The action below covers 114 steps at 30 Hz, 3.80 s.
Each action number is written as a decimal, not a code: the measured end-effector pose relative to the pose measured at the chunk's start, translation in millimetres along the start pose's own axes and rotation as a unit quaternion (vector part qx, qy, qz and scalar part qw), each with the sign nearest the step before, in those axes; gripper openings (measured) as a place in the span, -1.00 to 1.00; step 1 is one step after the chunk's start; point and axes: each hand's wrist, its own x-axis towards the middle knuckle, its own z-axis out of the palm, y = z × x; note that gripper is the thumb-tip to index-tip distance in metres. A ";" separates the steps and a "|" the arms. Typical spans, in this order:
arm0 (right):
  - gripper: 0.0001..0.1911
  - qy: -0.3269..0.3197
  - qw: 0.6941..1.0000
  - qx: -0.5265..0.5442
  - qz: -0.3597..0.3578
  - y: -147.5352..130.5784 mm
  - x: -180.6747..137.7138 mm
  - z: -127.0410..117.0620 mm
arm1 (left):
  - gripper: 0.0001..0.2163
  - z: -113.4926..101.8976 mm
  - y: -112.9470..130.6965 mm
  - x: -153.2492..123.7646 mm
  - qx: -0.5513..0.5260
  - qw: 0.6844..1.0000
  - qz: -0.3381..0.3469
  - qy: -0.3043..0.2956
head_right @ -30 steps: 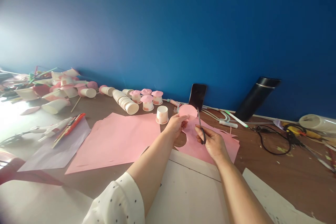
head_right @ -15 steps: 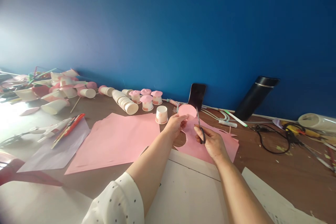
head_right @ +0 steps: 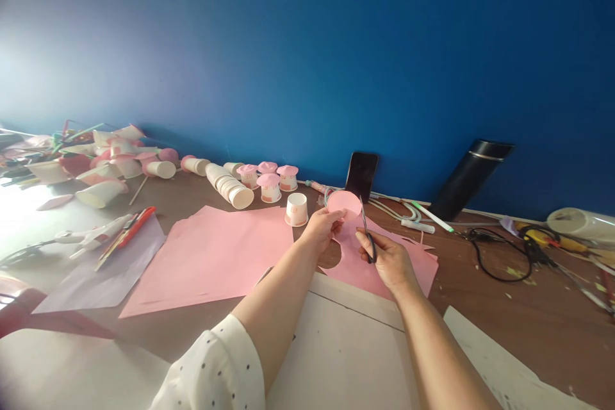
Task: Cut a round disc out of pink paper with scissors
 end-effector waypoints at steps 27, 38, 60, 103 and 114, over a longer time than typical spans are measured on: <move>-0.44 0.012 1.000 0.009 0.014 -7.1 -2.7 2.2 | -0.80 -1.4 -0.4 0.3 -0.117 0.993 -0.026 -0.010; -0.39 -0.011 0.999 0.021 0.023 -14.7 -8.1 6.0 | -0.76 -2.3 0.2 -0.8 -0.162 0.986 -0.036 -0.007; -0.35 -0.014 1.000 -0.006 -0.006 -18.2 -8.8 5.4 | -0.71 -2.8 -1.6 1.0 -0.131 0.991 0.013 -0.001; -0.36 -0.010 0.999 0.048 0.013 -10.1 -7.4 4.7 | -0.70 -2.0 -2.5 1.0 -0.086 0.996 0.029 0.003; -0.35 -0.010 0.999 0.040 0.012 -7.8 -4.2 4.1 | -0.66 -2.3 -3.7 1.7 -0.094 0.995 0.036 -0.004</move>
